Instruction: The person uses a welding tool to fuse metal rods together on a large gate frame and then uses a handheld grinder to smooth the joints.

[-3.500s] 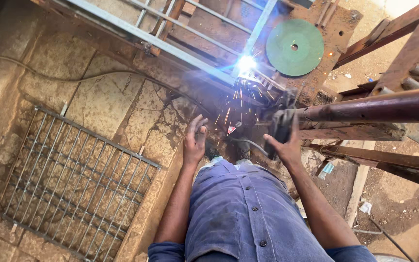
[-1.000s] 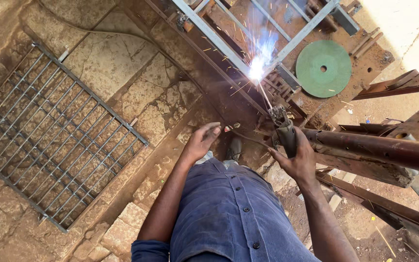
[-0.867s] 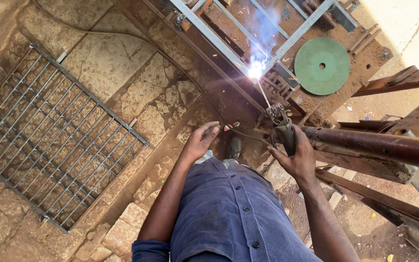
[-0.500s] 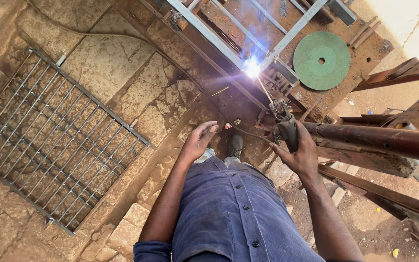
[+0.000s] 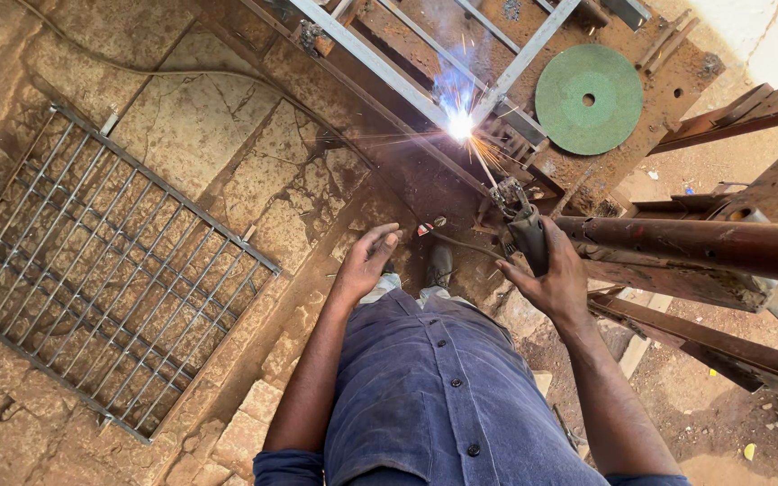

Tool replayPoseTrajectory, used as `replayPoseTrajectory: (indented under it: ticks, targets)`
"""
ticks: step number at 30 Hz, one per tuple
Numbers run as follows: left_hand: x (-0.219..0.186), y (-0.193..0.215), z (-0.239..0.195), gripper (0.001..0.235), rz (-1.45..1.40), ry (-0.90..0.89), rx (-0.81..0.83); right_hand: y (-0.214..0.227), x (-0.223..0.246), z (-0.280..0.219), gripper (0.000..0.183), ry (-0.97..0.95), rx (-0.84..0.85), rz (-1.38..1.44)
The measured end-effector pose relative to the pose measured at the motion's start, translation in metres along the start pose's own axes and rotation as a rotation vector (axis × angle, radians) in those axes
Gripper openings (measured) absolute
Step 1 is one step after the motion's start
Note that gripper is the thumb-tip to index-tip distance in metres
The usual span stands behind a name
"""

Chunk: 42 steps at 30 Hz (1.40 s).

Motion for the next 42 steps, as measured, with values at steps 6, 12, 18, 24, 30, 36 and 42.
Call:
replayPoseTrajectory:
  ticks: [6, 12, 18, 24, 30, 36, 42]
  targets:
    - [0.004, -0.001, -0.001, 0.061, -0.030, 0.006, 0.006, 0.002, 0.002, -0.001, 0.099, 0.008, -0.001, 0.030]
    - [0.002, 0.001, -0.005, 0.063, 0.050, 0.075, -0.018, -0.004, -0.004, -0.001, 0.101, -0.013, 0.081, -0.011]
    - [-0.003, -0.001, -0.006, 0.063, 0.023, 0.057, -0.010, -0.009, -0.013, -0.001, 0.105, -0.059, 0.112, -0.056]
    - [-0.002, -0.001, -0.005, 0.062, 0.009, 0.052, -0.006, -0.005, -0.010, -0.002, 0.101, -0.025, 0.063, -0.042]
    - [-0.001, -0.003, -0.004, 0.062, 0.005, 0.035, -0.006, -0.002, -0.007, -0.001, 0.101, -0.065, 0.093, -0.018]
    - [0.002, -0.004, -0.006, 0.062, -0.003, 0.023, 0.010, 0.001, -0.003, -0.001, 0.100, -0.055, 0.083, -0.013]
    - [0.008, -0.004, -0.008, 0.062, 0.001, 0.032, -0.011, 0.001, -0.004, -0.001, 0.098, -0.030, 0.067, 0.021]
Point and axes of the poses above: each hand's wrist, its own z-axis towards the middle knuckle, its own y-axis out of the back of the hand, x = y × z, the point moved 5 cm from there along z, towards the middle knuckle, and after that the axes turned 3 degrees about -z, right-handed, at the moved point
